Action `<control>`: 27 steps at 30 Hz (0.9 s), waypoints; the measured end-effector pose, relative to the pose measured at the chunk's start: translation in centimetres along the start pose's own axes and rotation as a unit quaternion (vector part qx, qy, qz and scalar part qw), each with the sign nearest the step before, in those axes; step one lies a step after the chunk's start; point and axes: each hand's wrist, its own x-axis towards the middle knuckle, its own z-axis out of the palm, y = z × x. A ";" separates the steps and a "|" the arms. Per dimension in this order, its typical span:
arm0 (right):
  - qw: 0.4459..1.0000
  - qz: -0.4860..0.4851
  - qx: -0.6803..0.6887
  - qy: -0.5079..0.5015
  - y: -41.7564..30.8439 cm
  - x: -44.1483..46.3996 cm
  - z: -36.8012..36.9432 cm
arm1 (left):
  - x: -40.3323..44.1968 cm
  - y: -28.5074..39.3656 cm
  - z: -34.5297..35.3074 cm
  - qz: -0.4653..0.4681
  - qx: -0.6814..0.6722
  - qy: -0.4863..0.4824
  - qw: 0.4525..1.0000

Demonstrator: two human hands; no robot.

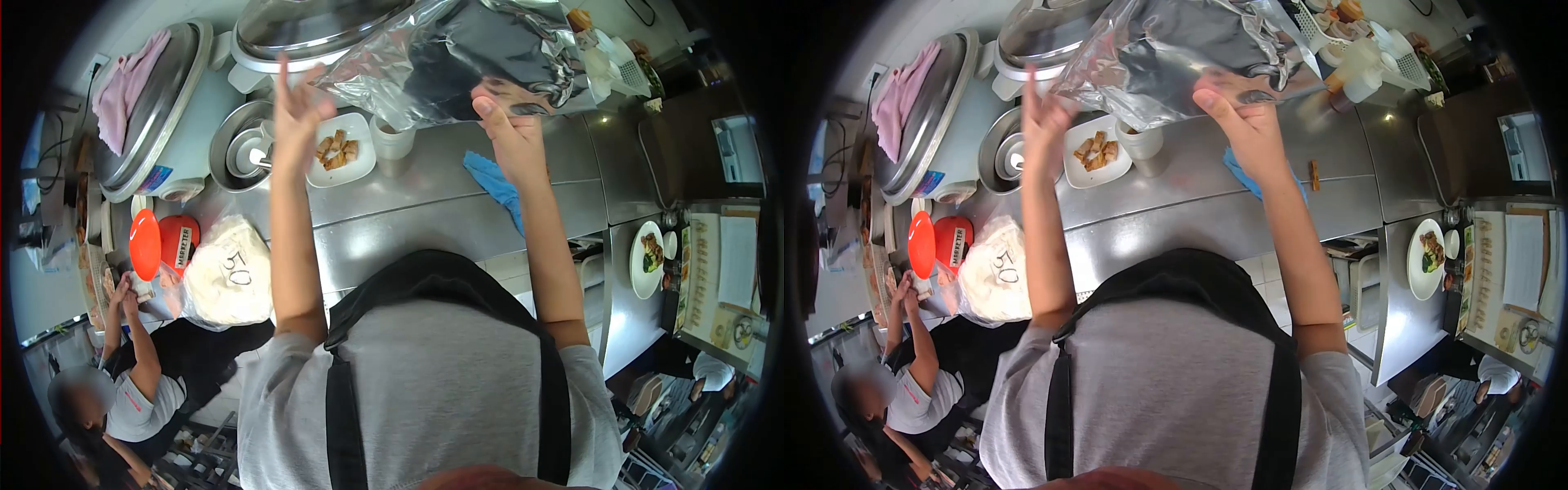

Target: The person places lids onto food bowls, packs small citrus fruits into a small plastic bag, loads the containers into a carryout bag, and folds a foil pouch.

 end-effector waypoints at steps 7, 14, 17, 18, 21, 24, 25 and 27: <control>0.995 0.090 -0.028 0.031 -0.7 -0.3 -0.5 | -6.0 -8.3 4.2 -0.107 0.182 -0.035 0.977; 0.993 0.102 0.026 0.062 0.1 -1.9 -5.2 | -7.5 -9.6 8.6 -0.072 0.206 0.023 0.976; 0.990 0.096 0.081 0.061 -0.9 -2.8 -6.1 | -8.4 -9.1 10.9 -0.082 0.200 0.039 0.976; 0.990 0.104 0.064 0.067 -1.0 -3.1 -6.7 | -8.6 -9.2 11.5 -0.085 0.197 0.047 0.976; 0.990 0.109 0.030 0.088 -1.6 -3.7 -7.6 | -9.2 -9.4 12.5 -0.072 0.227 0.017 0.971; 0.990 0.094 0.025 0.101 -2.2 -4.0 -7.9 | -8.8 -9.0 11.5 -0.109 0.186 -0.037 0.976; 0.990 0.099 0.034 0.091 -1.9 -3.9 -8.4 | -8.3 -8.5 10.7 -0.107 0.190 -0.064 0.974; 0.990 0.104 0.032 0.086 -1.8 -3.9 -8.7 | -7.0 -6.2 9.5 -0.106 0.198 -0.118 0.967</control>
